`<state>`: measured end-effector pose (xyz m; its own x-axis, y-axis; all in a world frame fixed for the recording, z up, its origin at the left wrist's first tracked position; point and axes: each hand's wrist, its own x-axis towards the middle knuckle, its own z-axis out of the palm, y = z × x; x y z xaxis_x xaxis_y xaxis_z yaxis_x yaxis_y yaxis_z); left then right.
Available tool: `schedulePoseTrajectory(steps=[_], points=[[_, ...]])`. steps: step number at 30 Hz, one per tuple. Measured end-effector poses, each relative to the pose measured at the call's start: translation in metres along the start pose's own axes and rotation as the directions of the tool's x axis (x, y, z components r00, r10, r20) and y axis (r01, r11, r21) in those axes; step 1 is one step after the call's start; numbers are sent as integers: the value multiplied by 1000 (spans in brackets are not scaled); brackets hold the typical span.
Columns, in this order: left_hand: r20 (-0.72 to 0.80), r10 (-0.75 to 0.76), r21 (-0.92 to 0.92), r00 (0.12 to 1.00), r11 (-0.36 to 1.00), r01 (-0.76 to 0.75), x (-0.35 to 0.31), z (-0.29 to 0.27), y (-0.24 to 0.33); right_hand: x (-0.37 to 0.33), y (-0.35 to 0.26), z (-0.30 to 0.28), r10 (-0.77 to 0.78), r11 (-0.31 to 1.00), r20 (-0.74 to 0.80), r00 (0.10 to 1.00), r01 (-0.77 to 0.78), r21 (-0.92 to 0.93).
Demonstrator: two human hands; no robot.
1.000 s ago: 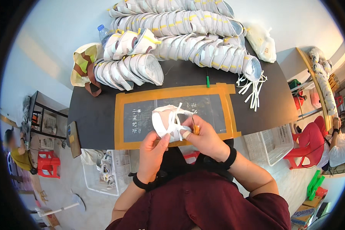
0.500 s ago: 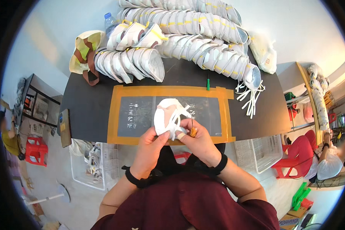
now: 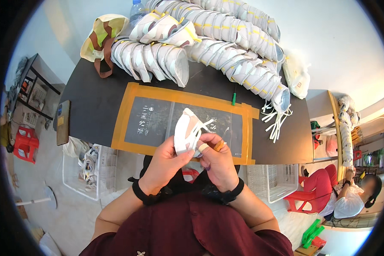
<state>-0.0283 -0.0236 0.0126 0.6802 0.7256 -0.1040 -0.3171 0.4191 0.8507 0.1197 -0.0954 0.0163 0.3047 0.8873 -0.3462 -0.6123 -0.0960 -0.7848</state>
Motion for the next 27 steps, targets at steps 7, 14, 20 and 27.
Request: schedulePoseTrajectory(steps=[7,14,20,27], points=[[-33,45,250,998,968,-36,3,0,-5,-3,7,0,-24,991,3,1000,24,134],[-60,-11,166,998,986,20,3,0,-2,-4,5,3,-32,988,2,999,31,154],[-76,13,216,997,976,4,4,-2,-7,-4,11,-7,-56,998,7,998,56,-18],[-39,47,179,998,983,-39,2,-5,-10,-6,17,3,-107,994,-48,993,107,17]])
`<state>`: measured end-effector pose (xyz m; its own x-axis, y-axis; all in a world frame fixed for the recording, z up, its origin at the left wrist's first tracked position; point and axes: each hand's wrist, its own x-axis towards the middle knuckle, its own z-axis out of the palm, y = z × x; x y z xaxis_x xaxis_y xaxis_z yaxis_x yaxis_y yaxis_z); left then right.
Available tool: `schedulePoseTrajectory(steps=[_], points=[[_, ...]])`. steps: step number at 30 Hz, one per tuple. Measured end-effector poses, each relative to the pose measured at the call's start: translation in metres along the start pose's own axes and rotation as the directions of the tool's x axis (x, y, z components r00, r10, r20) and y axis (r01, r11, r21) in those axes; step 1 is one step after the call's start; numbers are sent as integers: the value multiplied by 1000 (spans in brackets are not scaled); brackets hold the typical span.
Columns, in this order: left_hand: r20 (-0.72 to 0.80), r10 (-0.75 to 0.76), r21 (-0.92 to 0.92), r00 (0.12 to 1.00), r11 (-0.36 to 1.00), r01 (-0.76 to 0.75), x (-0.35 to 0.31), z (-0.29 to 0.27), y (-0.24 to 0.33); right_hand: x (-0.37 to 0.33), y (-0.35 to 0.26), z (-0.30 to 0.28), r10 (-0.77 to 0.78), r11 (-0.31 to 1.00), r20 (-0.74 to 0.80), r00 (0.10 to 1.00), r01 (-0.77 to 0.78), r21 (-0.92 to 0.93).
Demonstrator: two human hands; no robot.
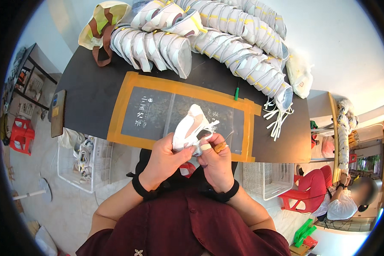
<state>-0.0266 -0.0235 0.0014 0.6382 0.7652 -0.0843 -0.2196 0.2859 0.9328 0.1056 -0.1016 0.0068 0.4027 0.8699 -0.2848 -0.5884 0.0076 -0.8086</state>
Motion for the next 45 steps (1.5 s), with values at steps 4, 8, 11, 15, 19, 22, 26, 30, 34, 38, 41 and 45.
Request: schedulePoseTrajectory(steps=[4,8,11,15,19,22,26,30,34,38,41,45], points=[[-4,-54,36,999,998,54,1,0,1,-1,4,-2,-20,1000,2,1000,20,23],[-3,-56,-19,998,998,56,0,-1,-3,-2,4,-3,-44,998,49,998,47,-48],[-5,-57,-35,998,998,57,-1,0,-3,-2,6,-7,-36,998,67,997,39,-51],[36,-82,-49,996,995,84,1,2,5,-3,5,-4,-35,998,31,999,36,-41],[47,-66,-35,997,997,68,2,1,7,-2,6,-5,-48,998,27,999,48,-32],[54,-99,-38,994,994,101,2,0,7,-2,7,-5,-50,998,32,998,51,-22],[20,-134,-14,991,991,134,3,2,9,-1,7,-4,-51,998,26,998,51,-26],[-25,-69,9,997,998,70,4,5,3,-1,5,-5,-58,997,35,998,60,-42],[-115,135,159,984,980,-116,11,1,0,-12,-13,-12,-58,943,93,994,85,-322],[-118,336,423,934,868,-259,23,0,9,-16,-35,-21,9,861,151,988,69,-504],[-187,129,174,974,980,-96,27,-1,-3,-15,-41,-8,19,785,172,985,92,-612],[-171,240,242,956,950,-196,30,-4,-14,-12,-38,-5,38,693,191,981,112,-712]])
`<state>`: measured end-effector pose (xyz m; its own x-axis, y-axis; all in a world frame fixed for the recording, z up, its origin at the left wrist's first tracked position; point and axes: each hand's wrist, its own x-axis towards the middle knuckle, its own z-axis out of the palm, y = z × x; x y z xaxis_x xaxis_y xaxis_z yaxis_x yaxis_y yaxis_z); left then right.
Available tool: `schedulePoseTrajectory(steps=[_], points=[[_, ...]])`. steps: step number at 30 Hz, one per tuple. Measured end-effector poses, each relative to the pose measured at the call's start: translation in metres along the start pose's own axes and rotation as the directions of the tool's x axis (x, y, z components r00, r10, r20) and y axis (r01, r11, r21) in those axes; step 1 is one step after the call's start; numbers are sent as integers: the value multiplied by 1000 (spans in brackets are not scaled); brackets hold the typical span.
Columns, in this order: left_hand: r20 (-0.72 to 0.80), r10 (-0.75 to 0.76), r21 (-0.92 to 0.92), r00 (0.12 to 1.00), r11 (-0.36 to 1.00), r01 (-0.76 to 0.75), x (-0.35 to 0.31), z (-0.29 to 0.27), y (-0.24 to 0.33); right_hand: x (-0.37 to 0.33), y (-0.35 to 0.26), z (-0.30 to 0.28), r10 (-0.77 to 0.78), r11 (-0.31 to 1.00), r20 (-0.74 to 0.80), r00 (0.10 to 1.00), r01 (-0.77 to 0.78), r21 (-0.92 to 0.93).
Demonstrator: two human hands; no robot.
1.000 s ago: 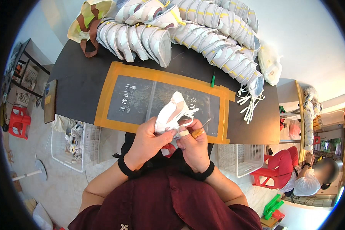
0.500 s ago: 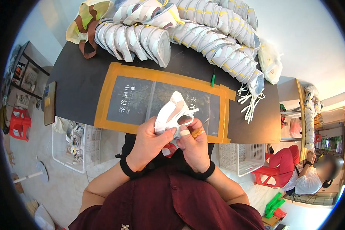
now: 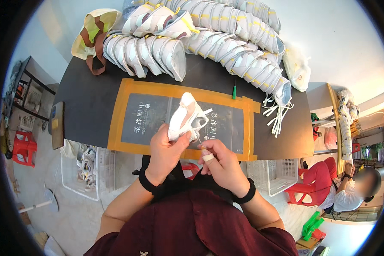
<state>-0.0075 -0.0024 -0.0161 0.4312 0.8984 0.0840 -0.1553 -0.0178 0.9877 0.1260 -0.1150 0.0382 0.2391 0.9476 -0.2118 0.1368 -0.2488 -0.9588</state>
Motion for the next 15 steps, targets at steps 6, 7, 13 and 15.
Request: schedulePoseTrajectory(steps=[6,7,13,15], points=[[8,11,64,1000,998,-12,0,0,3,6,1,1,-10,1000,-44,999,9,-26],[2,-5,55,1000,998,4,0,0,4,6,3,3,-8,1000,-45,999,6,-27],[-4,-16,60,1000,998,16,-1,0,3,5,-4,0,69,998,-33,997,-69,5],[-3,-25,57,1000,998,25,-1,1,6,5,-5,-1,104,992,2,995,-104,68]])
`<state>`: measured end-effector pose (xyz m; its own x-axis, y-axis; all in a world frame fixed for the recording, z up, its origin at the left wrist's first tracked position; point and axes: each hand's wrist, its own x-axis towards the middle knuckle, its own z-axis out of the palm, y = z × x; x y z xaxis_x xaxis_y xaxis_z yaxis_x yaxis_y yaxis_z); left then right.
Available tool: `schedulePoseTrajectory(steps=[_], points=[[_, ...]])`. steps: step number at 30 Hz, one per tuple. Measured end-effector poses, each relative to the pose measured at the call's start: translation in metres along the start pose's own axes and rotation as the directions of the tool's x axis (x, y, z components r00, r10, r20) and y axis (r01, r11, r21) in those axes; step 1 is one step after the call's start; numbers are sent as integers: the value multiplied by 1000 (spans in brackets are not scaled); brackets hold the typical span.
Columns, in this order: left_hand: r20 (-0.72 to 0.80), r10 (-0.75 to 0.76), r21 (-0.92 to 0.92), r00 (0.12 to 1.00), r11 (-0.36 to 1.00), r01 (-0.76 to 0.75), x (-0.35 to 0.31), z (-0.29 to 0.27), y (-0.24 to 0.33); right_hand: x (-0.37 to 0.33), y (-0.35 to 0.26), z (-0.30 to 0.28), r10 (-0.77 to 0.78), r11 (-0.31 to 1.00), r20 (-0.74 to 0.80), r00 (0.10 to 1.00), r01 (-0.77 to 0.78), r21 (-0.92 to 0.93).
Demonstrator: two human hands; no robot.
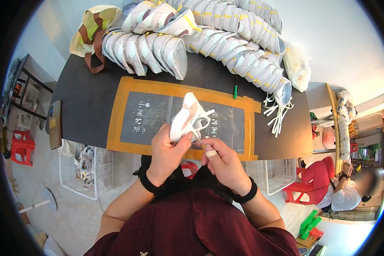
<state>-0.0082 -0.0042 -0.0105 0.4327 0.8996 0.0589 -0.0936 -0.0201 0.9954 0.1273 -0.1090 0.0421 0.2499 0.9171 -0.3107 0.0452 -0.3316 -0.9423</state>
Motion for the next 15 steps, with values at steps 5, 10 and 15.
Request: schedulePoseTrajectory(steps=[5,10,15], points=[[-9,46,35,999,998,-45,0,-2,-2,4,-2,-1,25,999,18,1000,-24,-27],[91,74,166,993,982,-88,3,-12,-3,15,4,-10,3,993,61,998,4,-114],[82,150,256,985,952,-166,4,-12,-6,21,-7,-5,-353,435,159,922,313,-845]])
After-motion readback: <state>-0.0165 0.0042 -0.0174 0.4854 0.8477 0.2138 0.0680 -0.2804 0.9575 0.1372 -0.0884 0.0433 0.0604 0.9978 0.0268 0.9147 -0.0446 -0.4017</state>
